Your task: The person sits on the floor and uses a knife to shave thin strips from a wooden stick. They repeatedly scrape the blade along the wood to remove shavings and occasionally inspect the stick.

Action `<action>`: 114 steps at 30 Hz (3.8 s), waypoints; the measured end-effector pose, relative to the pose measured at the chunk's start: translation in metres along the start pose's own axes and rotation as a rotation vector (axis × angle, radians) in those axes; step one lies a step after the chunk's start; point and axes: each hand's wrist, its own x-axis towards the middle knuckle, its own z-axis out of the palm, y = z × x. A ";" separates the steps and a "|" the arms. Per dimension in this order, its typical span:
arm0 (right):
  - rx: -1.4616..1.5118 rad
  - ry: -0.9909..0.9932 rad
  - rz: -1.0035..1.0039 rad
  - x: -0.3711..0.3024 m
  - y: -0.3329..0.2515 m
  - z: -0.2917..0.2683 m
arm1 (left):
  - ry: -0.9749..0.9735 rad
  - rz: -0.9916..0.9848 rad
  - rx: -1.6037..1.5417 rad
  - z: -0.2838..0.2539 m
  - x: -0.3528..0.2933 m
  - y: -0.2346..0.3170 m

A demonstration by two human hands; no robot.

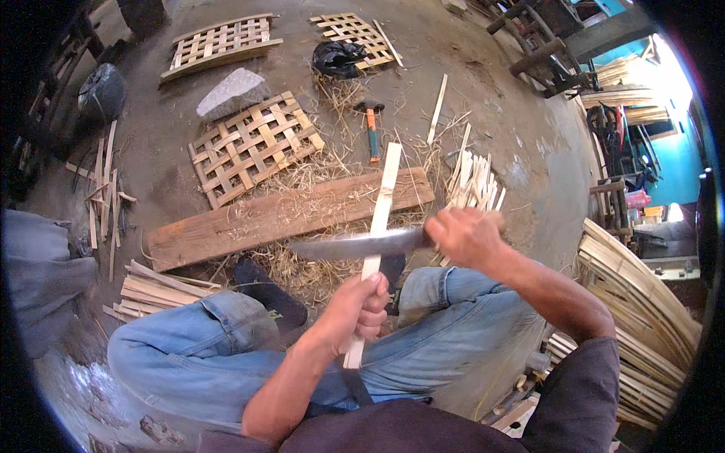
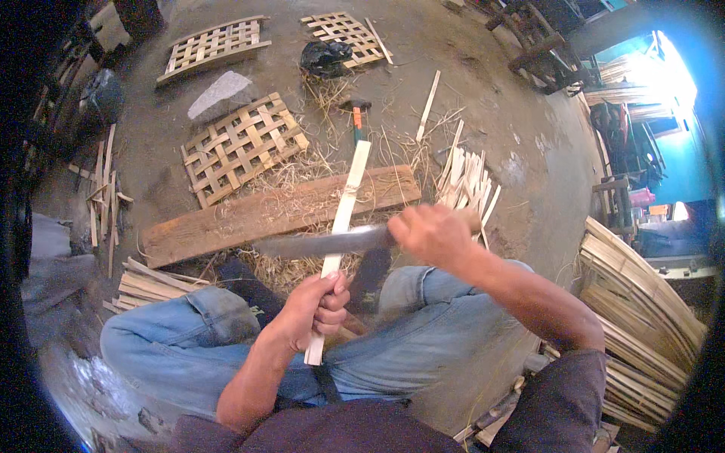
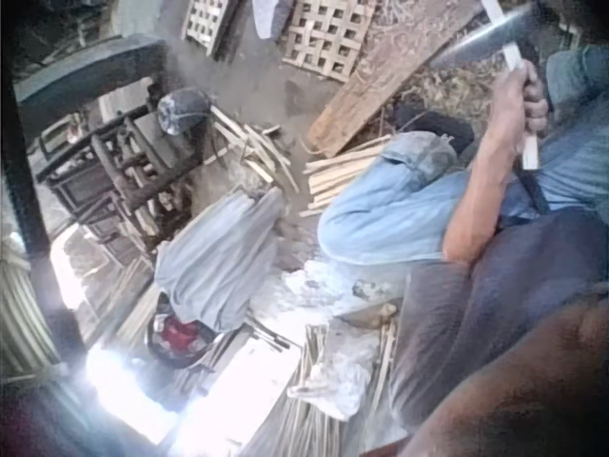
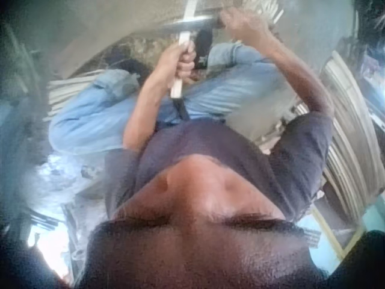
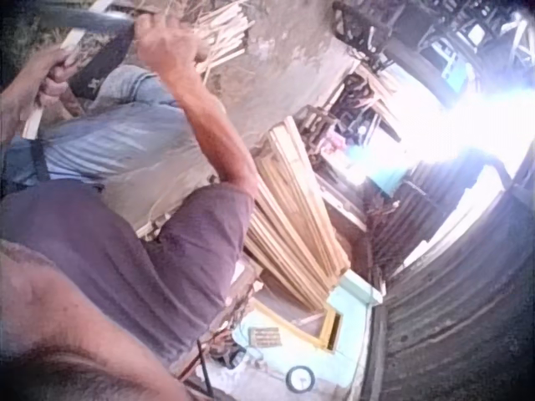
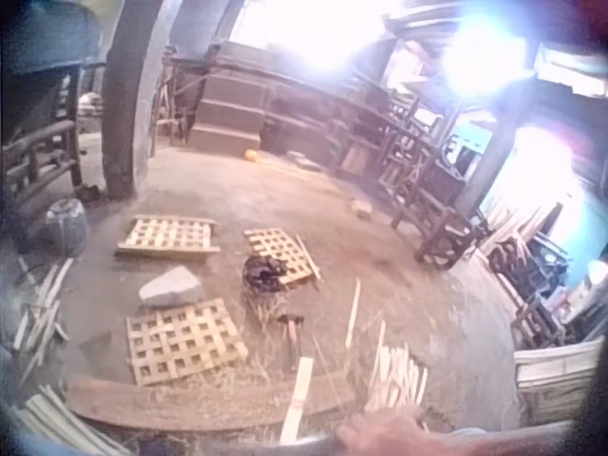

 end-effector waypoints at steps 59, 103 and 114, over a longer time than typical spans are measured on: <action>0.146 -0.085 0.499 -0.002 0.013 0.001 | 0.128 0.169 0.161 0.013 -0.002 -0.006; 0.552 -0.049 0.260 0.005 -0.035 0.015 | 0.398 0.461 0.497 -0.031 -0.001 0.014; 0.498 -0.028 0.655 0.025 0.026 0.028 | 0.368 0.448 0.505 -0.029 -0.001 0.014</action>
